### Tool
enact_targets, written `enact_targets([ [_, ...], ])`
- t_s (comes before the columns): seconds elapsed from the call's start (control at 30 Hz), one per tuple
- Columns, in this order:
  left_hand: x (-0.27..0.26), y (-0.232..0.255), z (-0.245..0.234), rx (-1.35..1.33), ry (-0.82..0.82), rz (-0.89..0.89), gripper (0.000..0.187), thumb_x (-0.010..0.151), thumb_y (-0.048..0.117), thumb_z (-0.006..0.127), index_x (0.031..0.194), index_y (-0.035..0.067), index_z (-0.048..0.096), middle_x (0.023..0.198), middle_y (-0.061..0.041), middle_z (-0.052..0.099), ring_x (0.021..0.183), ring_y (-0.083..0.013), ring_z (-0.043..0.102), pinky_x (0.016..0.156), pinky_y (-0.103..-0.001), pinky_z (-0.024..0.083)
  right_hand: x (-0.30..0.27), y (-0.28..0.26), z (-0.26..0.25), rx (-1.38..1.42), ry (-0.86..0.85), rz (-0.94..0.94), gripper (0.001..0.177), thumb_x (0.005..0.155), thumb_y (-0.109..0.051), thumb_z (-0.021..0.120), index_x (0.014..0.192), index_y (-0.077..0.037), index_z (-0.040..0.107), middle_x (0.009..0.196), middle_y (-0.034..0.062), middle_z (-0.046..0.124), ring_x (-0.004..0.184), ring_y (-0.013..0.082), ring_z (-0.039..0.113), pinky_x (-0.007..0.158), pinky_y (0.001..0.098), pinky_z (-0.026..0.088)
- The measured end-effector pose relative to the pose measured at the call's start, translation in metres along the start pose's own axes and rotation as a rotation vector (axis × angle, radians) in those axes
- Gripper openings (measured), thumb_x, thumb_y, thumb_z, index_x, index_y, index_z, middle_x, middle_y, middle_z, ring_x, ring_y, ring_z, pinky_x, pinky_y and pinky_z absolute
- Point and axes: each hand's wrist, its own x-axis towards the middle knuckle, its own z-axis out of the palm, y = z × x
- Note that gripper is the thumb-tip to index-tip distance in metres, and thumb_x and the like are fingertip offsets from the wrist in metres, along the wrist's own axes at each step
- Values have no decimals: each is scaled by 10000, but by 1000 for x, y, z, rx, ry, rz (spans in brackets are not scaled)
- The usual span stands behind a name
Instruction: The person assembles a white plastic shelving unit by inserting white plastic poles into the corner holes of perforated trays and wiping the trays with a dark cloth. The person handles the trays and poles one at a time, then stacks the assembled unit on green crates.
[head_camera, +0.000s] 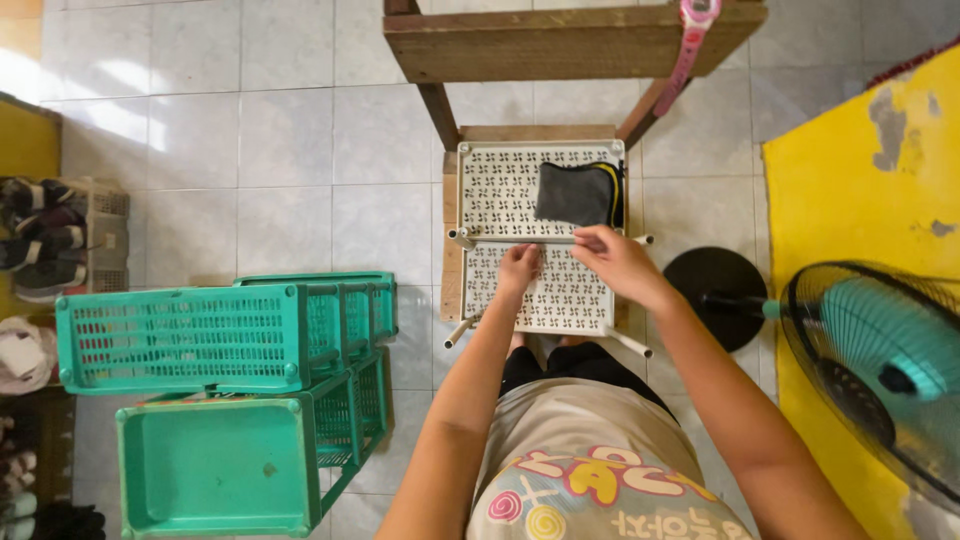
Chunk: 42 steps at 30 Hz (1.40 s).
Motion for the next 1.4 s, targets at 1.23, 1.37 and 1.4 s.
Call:
enact_targets([
  [1.23,-148,160,43,-785,45,118,320,891,-5,657,1147,-26,466,1093,-128,579,1005,-223,643,918,-517,593,9,-114,-7,-294,419,-562,315,898,-14,700,1200,2,612,1317,169,674,1217,402,606,1022,465,470],
  [1.37,-189,159,17,-811,-25,146,240,892,22,590,1106,-46,507,1111,-151,640,1035,-274,705,912,-523,572,-24,-147,-13,-278,452,-547,297,923,-53,707,1198,11,615,1295,166,671,1197,389,606,1012,449,473],
  [1.4,-194,155,12,-825,-45,153,211,900,18,587,1089,-40,512,1065,-143,643,1003,-277,710,909,-539,570,-29,-154,-11,-316,398,-576,289,905,-73,727,1173,-8,644,1277,153,675,1201,379,603,1019,452,468],
])
